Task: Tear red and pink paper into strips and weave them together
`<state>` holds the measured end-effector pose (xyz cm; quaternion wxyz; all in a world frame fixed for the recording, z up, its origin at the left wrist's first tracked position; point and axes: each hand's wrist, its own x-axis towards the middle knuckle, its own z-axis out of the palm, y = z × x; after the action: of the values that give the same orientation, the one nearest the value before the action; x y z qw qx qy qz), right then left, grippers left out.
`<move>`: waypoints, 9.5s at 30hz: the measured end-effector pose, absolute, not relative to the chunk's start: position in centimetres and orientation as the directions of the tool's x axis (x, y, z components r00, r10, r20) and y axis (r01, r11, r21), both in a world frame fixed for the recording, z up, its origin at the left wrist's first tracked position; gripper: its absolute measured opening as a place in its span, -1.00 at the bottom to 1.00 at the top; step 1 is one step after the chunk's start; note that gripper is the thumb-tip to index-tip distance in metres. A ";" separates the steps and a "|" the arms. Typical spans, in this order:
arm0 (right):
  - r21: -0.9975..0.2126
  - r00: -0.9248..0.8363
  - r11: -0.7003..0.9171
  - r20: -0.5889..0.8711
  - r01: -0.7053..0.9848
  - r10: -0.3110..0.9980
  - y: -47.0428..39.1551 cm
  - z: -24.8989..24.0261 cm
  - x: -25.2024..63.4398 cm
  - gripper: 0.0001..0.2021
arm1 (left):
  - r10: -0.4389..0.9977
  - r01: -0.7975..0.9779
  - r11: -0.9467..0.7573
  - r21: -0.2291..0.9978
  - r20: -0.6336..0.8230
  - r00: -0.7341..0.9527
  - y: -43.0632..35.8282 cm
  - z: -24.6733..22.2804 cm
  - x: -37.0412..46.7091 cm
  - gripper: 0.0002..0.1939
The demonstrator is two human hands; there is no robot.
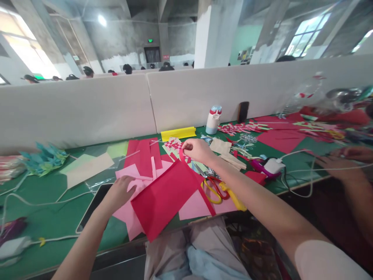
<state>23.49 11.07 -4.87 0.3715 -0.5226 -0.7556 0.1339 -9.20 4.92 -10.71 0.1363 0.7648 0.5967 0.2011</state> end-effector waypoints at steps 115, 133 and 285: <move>-0.819 -0.020 -0.099 -0.106 -0.565 0.994 0.6 -9.7 18.1 -0.73 | 0.977 -0.393 0.128 0.911 -0.183 -0.105 -3.4 -9.0 5.0 -0.61; -0.820 0.070 -0.079 -0.143 -0.567 0.987 2.3 -9.8 20.6 -0.69 | 0.918 -0.457 0.333 0.825 -0.393 -0.040 -3.6 -10.1 2.4 -0.59; -0.980 -0.474 -0.033 0.064 -0.194 0.878 -8.3 -11.9 17.6 -0.79 | 0.996 0.112 -0.011 0.994 0.021 -0.088 -13.2 -11.8 0.9 -0.87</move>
<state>17.56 -8.28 -11.94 0.4120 -0.3053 -0.5600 0.6507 0.87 -13.25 -11.80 0.4446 0.5085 0.5446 0.4972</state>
